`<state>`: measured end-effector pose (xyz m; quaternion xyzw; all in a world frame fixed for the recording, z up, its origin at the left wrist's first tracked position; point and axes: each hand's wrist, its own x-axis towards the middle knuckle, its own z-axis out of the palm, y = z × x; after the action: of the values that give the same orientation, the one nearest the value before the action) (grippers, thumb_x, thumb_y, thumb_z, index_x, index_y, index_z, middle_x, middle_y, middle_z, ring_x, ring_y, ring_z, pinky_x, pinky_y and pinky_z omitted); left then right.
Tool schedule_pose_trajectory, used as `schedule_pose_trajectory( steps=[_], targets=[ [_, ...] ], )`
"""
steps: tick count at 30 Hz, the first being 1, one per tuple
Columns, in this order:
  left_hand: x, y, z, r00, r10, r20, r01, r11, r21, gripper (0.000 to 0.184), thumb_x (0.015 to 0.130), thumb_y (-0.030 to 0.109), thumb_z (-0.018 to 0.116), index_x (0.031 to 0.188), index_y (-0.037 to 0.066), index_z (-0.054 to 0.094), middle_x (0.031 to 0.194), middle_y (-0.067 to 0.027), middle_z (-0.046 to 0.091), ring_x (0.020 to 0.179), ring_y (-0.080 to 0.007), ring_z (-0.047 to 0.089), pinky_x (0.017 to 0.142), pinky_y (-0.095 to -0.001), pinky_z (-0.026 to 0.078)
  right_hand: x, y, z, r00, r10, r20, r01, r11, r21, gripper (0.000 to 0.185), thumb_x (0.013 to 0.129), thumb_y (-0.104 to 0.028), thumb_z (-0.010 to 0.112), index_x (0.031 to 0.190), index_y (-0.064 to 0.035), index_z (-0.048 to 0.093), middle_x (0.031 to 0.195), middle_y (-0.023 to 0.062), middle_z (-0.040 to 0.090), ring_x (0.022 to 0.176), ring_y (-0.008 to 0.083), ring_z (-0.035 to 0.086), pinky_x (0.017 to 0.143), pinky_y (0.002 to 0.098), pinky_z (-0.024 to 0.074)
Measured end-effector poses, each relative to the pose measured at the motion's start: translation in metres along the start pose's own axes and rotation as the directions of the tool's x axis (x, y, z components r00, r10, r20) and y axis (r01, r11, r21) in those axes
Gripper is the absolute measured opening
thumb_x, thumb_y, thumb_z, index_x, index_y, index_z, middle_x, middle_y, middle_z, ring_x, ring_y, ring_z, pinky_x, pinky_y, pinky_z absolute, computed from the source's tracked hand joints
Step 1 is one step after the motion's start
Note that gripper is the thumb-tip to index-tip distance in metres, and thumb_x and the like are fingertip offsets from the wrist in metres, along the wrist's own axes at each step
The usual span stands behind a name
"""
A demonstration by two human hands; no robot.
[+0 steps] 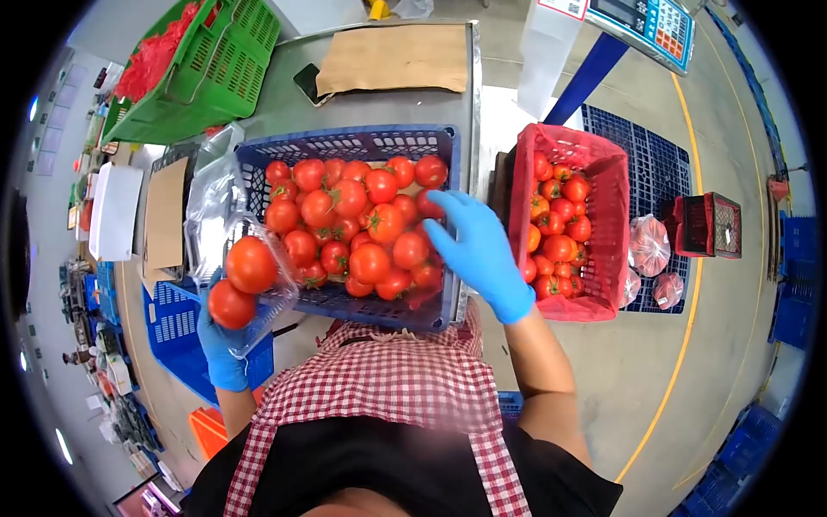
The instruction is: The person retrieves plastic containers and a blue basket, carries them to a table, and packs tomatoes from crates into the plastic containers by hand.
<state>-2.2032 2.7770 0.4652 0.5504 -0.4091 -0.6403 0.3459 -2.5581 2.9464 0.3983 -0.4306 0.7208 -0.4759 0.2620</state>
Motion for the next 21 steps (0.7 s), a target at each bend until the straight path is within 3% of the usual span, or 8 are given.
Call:
schedule_pose_trajectory(
  steps=[2,3,6,12,18,19,20,21],
  targets=[
    [-0.001,0.007,-0.006,0.996,0.083,-0.022,-0.080,0.990,0.120,0.041,0.095,0.031,0.045,0.130,0.010,0.046,0.126,-0.0142,0.052,0.113,-0.0299,0.055,0.086,-0.0453,0.052,0.015,0.009,0.026,0.980,-0.187,0.073,0.199,0.949,-0.246,0.037,0.079,-0.018,0.062,0.111,-0.0007,0.055,0.093,0.0168,0.059,0.085,0.0358,0.058,0.076,0.0430,0.0475],
    [-0.001,0.012,-0.009,0.995,0.088,-0.041,-0.082,0.989,0.122,0.043,0.094,0.033,0.045,0.131,0.010,0.045,0.126,-0.0146,0.052,0.112,-0.0303,0.055,0.086,-0.0452,0.052,0.019,0.011,0.036,0.976,-0.172,0.136,0.210,0.915,-0.344,0.039,0.078,-0.017,0.063,0.114,-0.0017,0.056,0.107,0.0171,0.059,0.091,0.0358,0.059,0.078,0.0429,0.0485],
    [0.000,0.022,-0.016,0.990,-0.072,-0.118,0.054,0.988,-0.143,0.043,0.095,0.033,0.044,0.131,0.010,0.045,0.126,-0.0147,0.051,0.112,-0.0311,0.055,0.085,-0.0448,0.053,0.031,0.027,0.065,0.977,-0.008,0.212,0.105,0.887,-0.451,0.035,0.079,-0.016,0.062,0.110,-0.0020,0.056,0.102,0.0171,0.059,0.089,0.0362,0.059,0.077,0.0430,0.0489],
    [0.020,0.021,-0.039,0.986,-0.106,-0.126,0.075,0.970,-0.230,0.043,0.094,0.033,0.045,0.131,0.010,0.046,0.125,-0.0153,0.052,0.112,-0.0309,0.055,0.085,-0.0436,0.053,0.052,0.026,0.026,0.959,-0.259,-0.113,0.173,0.854,-0.490,0.024,0.077,-0.001,0.054,0.100,-0.0010,0.060,0.090,0.0170,0.061,0.082,0.0371,0.059,0.071,0.0436,0.0487],
    [0.033,0.033,-0.041,0.992,-0.088,-0.085,0.071,0.979,-0.189,0.043,0.094,0.028,0.042,0.133,0.008,0.044,0.127,-0.0164,0.050,0.112,-0.0317,0.055,0.084,-0.0437,0.053,0.058,-0.001,0.016,0.991,-0.058,-0.122,0.001,0.907,-0.422,0.026,0.077,-0.008,0.060,0.103,-0.0025,0.062,0.091,0.0161,0.064,0.082,0.0340,0.062,0.071,0.0396,0.0504],
    [0.034,0.032,-0.047,0.995,-0.067,-0.077,0.057,0.991,-0.119,0.044,0.095,0.027,0.040,0.134,0.007,0.043,0.127,-0.0169,0.050,0.112,-0.0325,0.055,0.084,-0.0447,0.053,0.052,0.004,0.028,0.979,-0.139,-0.147,0.079,0.932,-0.353,0.029,0.077,-0.012,0.063,0.105,-0.0028,0.062,0.091,0.0156,0.064,0.080,0.0329,0.063,0.069,0.0397,0.0509],
    [0.041,0.026,-0.055,0.997,-0.055,-0.046,0.049,0.993,-0.110,0.044,0.095,0.026,0.040,0.135,0.007,0.042,0.126,-0.0174,0.051,0.113,-0.0326,0.054,0.085,-0.0451,0.053,0.046,-0.016,0.038,0.993,-0.065,-0.097,0.045,0.979,-0.198,0.030,0.079,-0.015,0.064,0.107,-0.0035,0.062,0.092,0.0142,0.065,0.078,0.0291,0.064,0.068,0.0364,0.0512],
    [0.047,0.019,-0.064,0.999,-0.042,-0.015,0.041,0.994,-0.101,0.045,0.095,0.026,0.039,0.135,0.007,0.042,0.125,-0.0178,0.051,0.113,-0.0327,0.054,0.086,-0.0455,0.053,0.036,-0.015,0.057,0.998,0.055,-0.001,-0.055,0.998,-0.023,0.032,0.084,-0.016,0.063,0.114,-0.0048,0.061,0.100,0.0066,0.065,0.087,0.0142,0.061,0.076,0.0280,0.0491]
  ],
)
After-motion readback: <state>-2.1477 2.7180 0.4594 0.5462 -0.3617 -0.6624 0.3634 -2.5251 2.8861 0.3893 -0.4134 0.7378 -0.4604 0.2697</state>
